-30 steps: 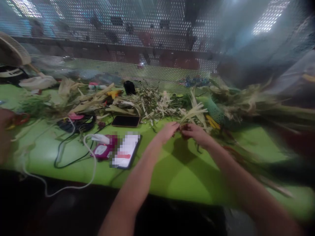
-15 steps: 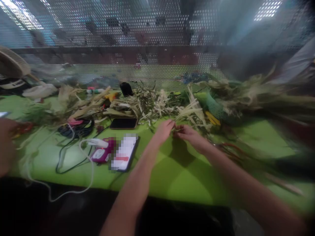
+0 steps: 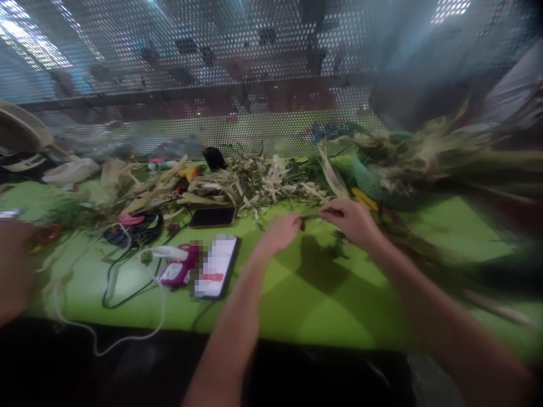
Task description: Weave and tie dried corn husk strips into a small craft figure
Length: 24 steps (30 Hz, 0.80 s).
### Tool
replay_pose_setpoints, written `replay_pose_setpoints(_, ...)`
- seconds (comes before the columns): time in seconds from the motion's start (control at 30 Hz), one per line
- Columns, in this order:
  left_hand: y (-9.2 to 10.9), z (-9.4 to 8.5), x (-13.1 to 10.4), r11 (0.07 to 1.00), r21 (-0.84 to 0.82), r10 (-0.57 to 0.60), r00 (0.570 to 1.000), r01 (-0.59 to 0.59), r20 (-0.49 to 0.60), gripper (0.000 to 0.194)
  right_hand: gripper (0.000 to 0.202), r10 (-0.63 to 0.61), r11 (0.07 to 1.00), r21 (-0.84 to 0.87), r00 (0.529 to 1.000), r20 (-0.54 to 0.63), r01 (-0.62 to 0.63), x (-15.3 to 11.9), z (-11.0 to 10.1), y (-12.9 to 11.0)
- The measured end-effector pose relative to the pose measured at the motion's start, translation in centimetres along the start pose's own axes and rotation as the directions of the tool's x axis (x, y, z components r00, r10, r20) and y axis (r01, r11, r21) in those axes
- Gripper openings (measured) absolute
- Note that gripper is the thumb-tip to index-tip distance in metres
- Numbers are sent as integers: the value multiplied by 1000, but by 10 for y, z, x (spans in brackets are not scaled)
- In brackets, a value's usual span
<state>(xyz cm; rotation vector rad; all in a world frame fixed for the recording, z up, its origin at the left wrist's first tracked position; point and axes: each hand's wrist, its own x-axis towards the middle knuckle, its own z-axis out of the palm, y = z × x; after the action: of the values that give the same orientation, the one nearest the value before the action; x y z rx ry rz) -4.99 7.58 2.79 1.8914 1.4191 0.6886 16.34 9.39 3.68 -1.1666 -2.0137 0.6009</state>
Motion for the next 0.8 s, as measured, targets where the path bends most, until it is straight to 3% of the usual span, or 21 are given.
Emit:
replay_pose_setpoints(0.1, 4, 2, -4, 1000, -18, 3, 1000, -3, 12, 23, 20, -68, 995, -66, 998, 14, 69, 1, -5, -2)
replay_pose_setpoints(0.23, 13, -3, -9, 999, 20, 33, 990, -36, 137, 21, 18, -95, 993, -68, 992, 83, 100, 4, -10, 0)
replay_pose_setpoints(0.33, 18, -12, -13, 994, -59, 108, 946, -94, 306, 22, 20, -35, 999, 41, 980, 197, 27, 7, -15, 5)
replay_pose_setpoints(0.43, 17, -17, -14, 970, -235, 162, 897, -68, 411, 22, 25, 49, 971, 207, 951, 305, -117, 9, -16, 8)
replay_pose_setpoints(0.5, 12, -15, -12, 911, -413, 171, 912, -2, 373, 24, 28, 99, 930, 306, 942, 322, -203, 8, -14, 7)
replay_pose_setpoints(0.53, 10, -12, -10, 850, -526, 153, 939, 34, 308, 26, 30, 118, 909, 348, 944, 309, -228, 8, -11, 6)
replay_pose_setpoints(0.63, 5, -2, -4, 631, -763, -30, 987, 140, 156, 26, 34, 167, 875, 410, 956, 242, -257, 6, -2, 4)
replay_pose_setpoints(0.73, 4, 4, 1, 533, -828, -164, 982, 171, 96, 24, 38, 205, 895, 350, 953, 225, -275, 4, 7, 4)
replay_pose_setpoints(0.8, 3, 5, 3, 530, -837, -216, 976, 139, 25, 21, 38, 193, 923, 293, 960, 204, -248, 2, 10, 4)
